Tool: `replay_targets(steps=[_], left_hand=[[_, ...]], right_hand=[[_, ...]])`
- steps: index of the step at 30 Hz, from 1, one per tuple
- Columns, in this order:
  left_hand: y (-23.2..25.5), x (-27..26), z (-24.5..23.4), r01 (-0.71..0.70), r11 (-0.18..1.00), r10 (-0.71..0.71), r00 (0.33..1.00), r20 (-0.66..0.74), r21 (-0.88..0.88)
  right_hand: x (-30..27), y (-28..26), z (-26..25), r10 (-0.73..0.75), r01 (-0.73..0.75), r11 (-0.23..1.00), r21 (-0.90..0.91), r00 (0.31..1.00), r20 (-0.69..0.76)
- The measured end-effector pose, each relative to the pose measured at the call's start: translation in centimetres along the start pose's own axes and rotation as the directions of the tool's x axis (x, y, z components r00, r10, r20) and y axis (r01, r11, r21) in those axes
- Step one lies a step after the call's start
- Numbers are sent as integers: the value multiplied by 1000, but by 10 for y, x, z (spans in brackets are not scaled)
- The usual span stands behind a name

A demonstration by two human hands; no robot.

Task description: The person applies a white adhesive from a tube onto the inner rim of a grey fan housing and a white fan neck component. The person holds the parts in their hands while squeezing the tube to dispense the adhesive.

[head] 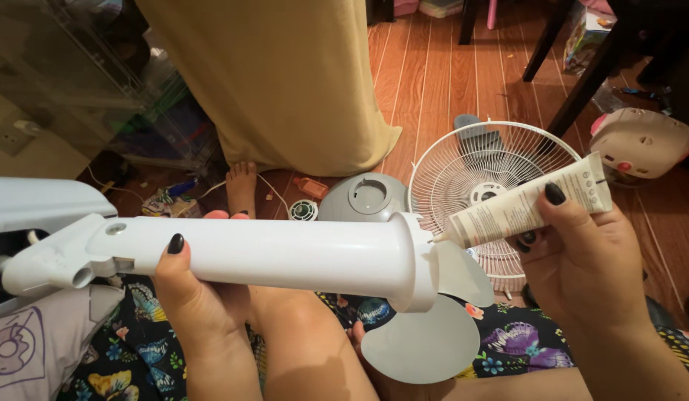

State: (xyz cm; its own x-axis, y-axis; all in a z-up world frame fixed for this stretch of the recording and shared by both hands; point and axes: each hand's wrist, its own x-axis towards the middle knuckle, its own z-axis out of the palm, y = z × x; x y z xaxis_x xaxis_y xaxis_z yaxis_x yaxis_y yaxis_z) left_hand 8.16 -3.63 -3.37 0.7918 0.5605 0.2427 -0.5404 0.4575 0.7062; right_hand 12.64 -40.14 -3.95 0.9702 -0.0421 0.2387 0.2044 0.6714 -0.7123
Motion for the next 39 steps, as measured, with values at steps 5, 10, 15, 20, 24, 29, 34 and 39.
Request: replay_targets(steps=[5,10,15,20,24,29,34,39], left_hand=[[0,-2,-1,-12,1000,12,1000,-13,1],[3,-3,-1,14,1000,-13,999,-49,11],[6,-4,0,8,1000,-8,1000,-5,22],[6,-5,3,4,1000,-4,1000,-11,24],[6,-5,6,-20,999,20,1000,6,30],[5,-5,9,-25,999,24,1000,15,28],[5,-5,11,-15,999,16,1000,-18,41],[5,-8,15,-18,998,20,999,-31,58]], right_hand=[[-3,-2,5,-56,59,994,-92,998,33],[-5,-2,6,-72,78,992,-96,996,61],[-6,-2,7,-116,125,986,-107,990,85],[-5,-6,8,-126,138,983,-119,987,99],[-5,-8,9,-130,142,979,-143,988,86],[-3,-8,8,-146,158,979,-131,985,95],[-2,-9,9,-154,166,974,-155,984,87],[-5,-12,12,-174,190,963,-193,980,97]])
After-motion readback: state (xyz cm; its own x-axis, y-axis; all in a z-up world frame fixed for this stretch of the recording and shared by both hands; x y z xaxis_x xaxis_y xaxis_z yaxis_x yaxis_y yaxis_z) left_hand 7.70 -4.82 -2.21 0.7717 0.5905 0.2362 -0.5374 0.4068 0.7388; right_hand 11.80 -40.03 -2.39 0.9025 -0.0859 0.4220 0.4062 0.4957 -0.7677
